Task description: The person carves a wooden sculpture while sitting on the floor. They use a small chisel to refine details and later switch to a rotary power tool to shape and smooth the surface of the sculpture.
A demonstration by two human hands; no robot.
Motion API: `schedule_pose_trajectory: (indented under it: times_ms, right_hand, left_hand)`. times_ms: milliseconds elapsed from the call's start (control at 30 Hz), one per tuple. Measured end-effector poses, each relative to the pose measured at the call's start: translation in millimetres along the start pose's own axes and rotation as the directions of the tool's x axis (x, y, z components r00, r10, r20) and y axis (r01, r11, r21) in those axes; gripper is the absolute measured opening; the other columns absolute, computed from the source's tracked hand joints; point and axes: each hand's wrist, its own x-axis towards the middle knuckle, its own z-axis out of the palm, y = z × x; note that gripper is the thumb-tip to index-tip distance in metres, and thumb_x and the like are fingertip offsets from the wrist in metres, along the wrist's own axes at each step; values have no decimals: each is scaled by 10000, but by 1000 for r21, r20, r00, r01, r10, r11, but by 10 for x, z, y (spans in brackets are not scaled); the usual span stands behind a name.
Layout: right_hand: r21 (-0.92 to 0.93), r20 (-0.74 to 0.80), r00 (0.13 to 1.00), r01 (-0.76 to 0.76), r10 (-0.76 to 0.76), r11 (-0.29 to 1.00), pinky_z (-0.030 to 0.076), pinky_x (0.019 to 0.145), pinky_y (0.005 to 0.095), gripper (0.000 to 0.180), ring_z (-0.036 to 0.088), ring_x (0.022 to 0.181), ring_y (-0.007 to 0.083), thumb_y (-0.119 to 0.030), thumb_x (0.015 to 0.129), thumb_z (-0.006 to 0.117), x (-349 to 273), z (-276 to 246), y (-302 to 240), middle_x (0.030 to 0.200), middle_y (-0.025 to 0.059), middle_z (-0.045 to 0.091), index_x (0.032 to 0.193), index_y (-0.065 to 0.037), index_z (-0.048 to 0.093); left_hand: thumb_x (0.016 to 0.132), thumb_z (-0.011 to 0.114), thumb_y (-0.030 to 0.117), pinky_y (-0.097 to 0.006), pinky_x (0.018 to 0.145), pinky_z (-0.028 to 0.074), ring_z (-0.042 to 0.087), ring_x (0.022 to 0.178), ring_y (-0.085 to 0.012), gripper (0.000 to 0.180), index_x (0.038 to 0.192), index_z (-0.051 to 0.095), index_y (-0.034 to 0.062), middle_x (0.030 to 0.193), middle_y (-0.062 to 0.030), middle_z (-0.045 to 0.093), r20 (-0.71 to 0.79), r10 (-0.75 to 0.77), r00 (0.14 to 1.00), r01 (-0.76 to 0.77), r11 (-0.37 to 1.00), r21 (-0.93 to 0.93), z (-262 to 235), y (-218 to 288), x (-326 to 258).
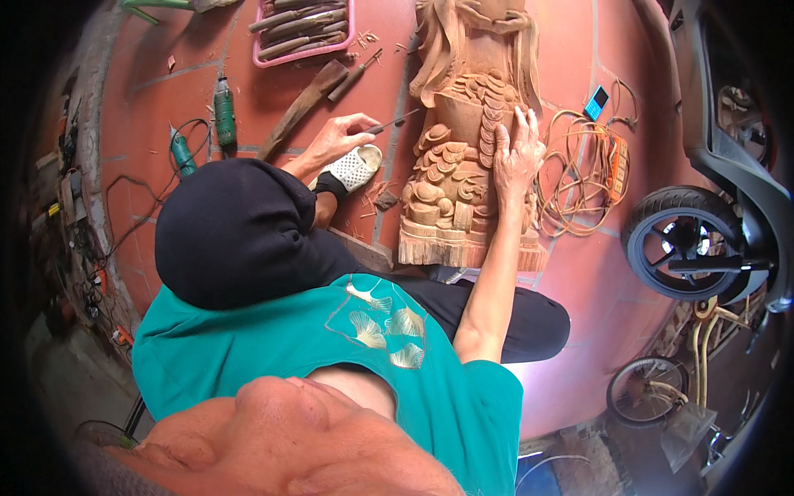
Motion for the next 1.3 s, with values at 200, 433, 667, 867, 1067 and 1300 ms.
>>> schedule_pose_trajectory:
  times_ms: [200,433,667,867,1067,1300]
  right_hand:
    - [22,12,1000,10,-10,1000,338,1076,451,477,456,1341,318,-362,981,589,29,-6,-46,1460,130,491,1394,-132,523]
    - [10,15,1000,14,-14,1000,347,1071,455,471,456,1339,330,-349,987,581,28,6,-53,1466,136,485,1398,-129,519]
    - [-9,11,1000,15,-15,1000,381,1042,444,462,496,1300,327,-346,981,587,10,1,-31,1449,135,504,1385,-127,535]
    - [73,-57,996,68,-63,995,414,1017,449,446,560,1219,340,-322,924,659,76,55,-17,1386,132,564,1331,-152,590]
    - [262,-39,999,-20,31,965,373,1053,435,460,513,1265,344,-339,943,645,16,43,203,1421,120,537,1356,-156,555]
    - [477,-5,992,-111,129,872,406,1079,365,440,546,1252,291,-23,913,616,64,17,12,1308,209,599,1341,32,535]
  left_hand:
    - [877,717,163,-284,746,510,624,840,-93,279,1138,696,68,892,-33,695,-376,-132,917,184,977,106,-190,-440,-170]
    - [807,748,233,-427,802,508,639,886,-306,282,1083,718,185,913,-103,711,-543,232,807,113,842,527,-757,-767,-5]
    - [835,702,204,-426,871,496,612,931,-306,279,1114,703,181,981,-93,704,-512,316,799,158,710,686,-1215,-705,223]
    - [874,673,207,-436,910,495,644,1008,-329,267,1133,694,145,1109,-140,703,-344,555,758,-6,533,846,-1678,-661,548]
    - [905,645,154,-372,894,510,653,994,-246,262,1159,676,96,1096,-100,714,-301,397,867,81,484,872,-1720,-387,773]
    - [906,630,130,-346,890,511,655,991,-220,265,1163,676,84,1089,-92,717,-270,380,885,59,483,874,-1811,-313,762]
